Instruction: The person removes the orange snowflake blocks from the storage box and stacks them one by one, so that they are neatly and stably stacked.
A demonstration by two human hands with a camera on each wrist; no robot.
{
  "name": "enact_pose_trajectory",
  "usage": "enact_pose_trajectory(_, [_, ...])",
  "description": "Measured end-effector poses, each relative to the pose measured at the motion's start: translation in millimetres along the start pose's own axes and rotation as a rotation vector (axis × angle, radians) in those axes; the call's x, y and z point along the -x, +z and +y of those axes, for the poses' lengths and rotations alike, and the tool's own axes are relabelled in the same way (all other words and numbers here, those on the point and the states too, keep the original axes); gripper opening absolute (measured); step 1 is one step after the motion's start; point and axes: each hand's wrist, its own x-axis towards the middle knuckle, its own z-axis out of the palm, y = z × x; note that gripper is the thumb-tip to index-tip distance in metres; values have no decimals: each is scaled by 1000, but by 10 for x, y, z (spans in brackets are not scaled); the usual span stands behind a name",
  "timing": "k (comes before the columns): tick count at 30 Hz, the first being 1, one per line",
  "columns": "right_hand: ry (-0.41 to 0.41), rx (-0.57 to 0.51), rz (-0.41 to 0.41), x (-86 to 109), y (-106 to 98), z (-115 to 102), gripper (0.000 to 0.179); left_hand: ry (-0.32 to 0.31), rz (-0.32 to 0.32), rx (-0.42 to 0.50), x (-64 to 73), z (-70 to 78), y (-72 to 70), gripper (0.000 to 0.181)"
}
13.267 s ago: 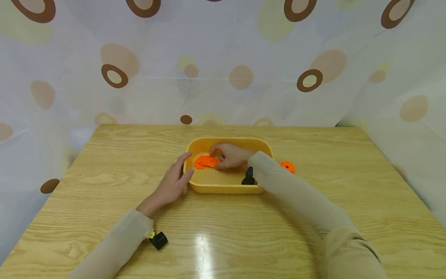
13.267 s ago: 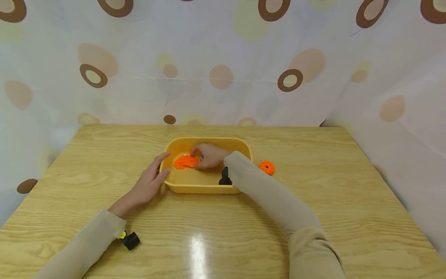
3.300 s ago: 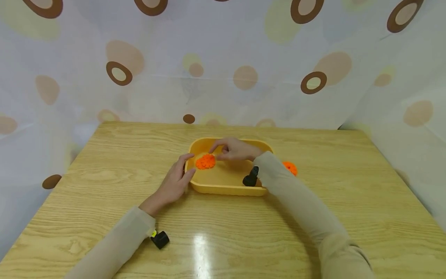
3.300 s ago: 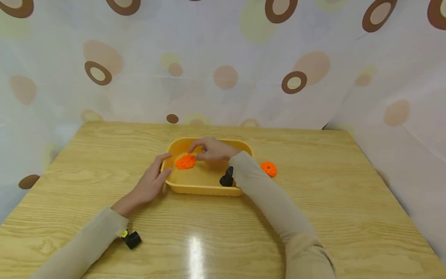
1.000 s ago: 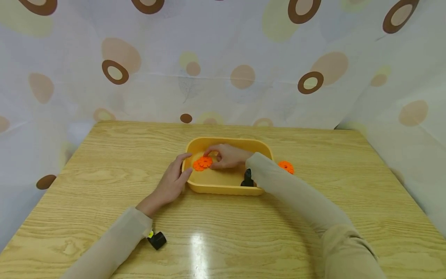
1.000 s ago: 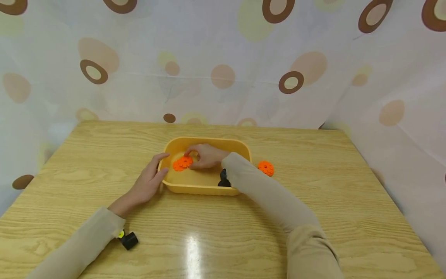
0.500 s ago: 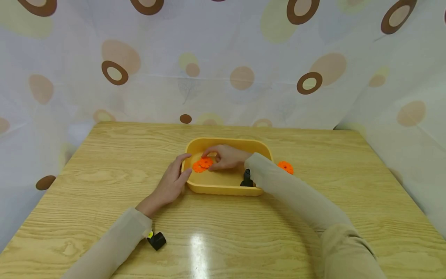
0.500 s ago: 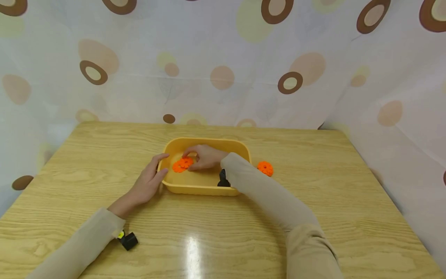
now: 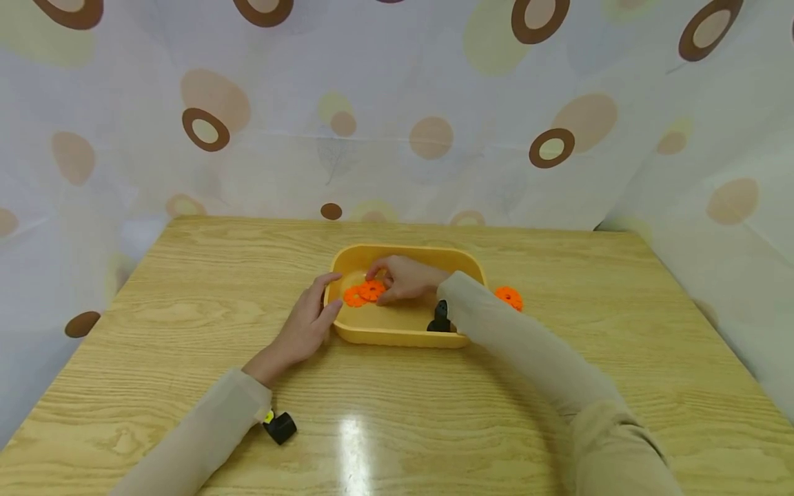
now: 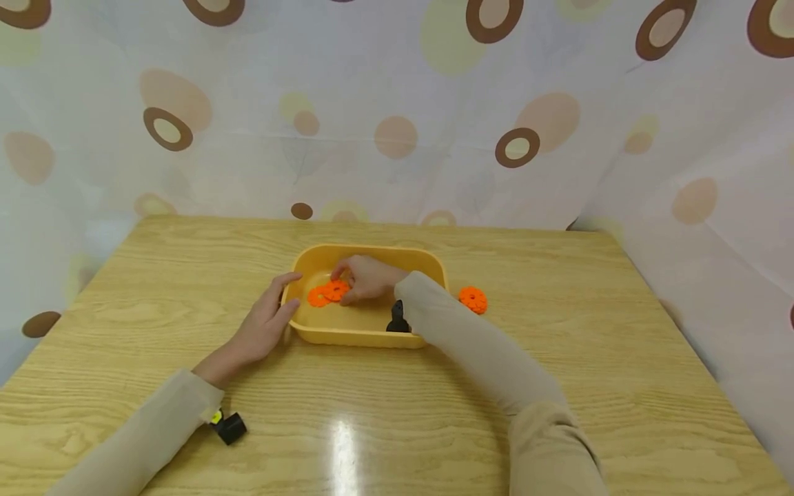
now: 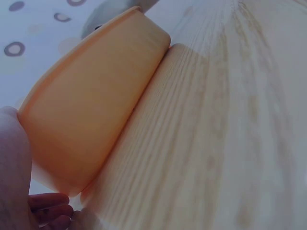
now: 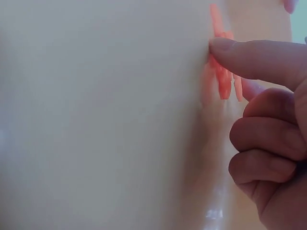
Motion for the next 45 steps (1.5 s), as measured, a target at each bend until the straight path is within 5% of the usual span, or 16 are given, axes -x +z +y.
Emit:
enact_pose_trajectory(32, [-114, -9, -16, -61, -146, 46, 46, -3, 28, -23, 20, -52, -20, 42])
enact_pose_trajectory(45, [-164, -66, 53, 140, -384, 39, 43, -18, 54, -35, 28, -39, 34, 38])
